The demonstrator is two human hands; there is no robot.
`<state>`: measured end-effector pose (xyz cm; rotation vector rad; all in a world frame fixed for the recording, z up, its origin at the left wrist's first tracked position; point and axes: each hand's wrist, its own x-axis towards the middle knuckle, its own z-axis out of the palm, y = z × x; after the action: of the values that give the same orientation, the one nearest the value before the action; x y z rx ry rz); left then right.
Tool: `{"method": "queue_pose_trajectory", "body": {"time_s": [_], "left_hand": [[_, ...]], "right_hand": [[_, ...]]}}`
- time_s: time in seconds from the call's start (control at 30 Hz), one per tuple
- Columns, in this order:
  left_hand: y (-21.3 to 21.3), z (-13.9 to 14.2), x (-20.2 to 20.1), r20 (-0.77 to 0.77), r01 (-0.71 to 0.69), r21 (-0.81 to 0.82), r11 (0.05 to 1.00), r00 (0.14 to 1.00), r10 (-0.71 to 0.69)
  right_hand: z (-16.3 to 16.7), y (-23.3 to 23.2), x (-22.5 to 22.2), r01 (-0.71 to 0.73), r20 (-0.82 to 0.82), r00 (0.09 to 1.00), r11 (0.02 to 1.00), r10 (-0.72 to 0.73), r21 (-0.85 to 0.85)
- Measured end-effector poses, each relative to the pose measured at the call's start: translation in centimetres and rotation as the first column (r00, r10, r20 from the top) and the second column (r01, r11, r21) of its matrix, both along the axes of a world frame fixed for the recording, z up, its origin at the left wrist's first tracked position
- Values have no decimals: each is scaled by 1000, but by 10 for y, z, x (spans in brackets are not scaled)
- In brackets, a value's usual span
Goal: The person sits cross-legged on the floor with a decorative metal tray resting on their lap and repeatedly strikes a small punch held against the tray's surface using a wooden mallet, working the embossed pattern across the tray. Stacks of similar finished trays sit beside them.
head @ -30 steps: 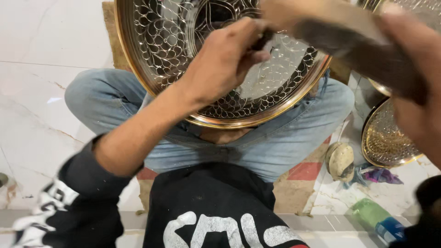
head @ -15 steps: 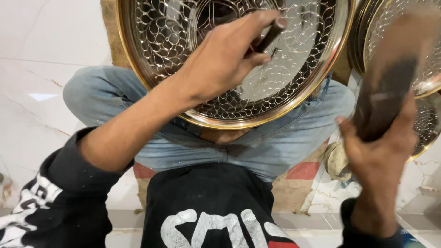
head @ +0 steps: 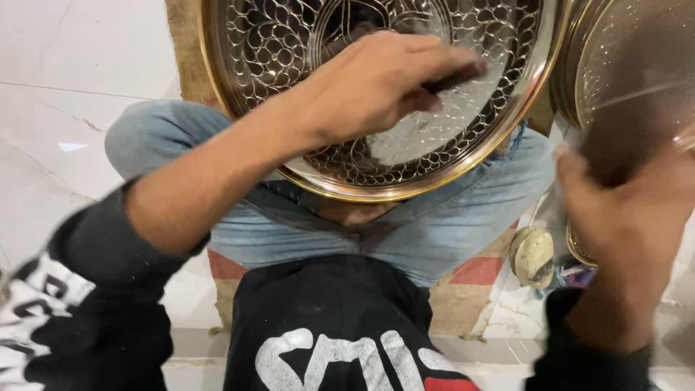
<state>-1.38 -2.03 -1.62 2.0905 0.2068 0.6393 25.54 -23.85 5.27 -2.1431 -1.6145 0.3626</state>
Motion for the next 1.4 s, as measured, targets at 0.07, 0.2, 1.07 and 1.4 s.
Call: {"method": "queue_pose_trajectory", "body": {"time_s": [0.07, 0.2, 1.07, 1.4], "left_hand": [[11, 3, 9, 1, 130, 16, 991, 991, -130], [19, 17, 24, -138, 320, 9, 947, 939, -316], [21, 4, 4, -56, 157, 128, 979, 987, -151], [-32, 0, -31, -14, -384, -82, 920, 923, 384]], "right_hand": [[-6, -16, -15, -76, 253, 965, 997, 67, 27], [-43, -49, -53, 2, 295, 955, 999, -16, 47], [-7, -3, -27, 30, 110, 994, 997, -22, -73], [24, 58, 18, -365, -23, 930, 916, 367, -169]]}}
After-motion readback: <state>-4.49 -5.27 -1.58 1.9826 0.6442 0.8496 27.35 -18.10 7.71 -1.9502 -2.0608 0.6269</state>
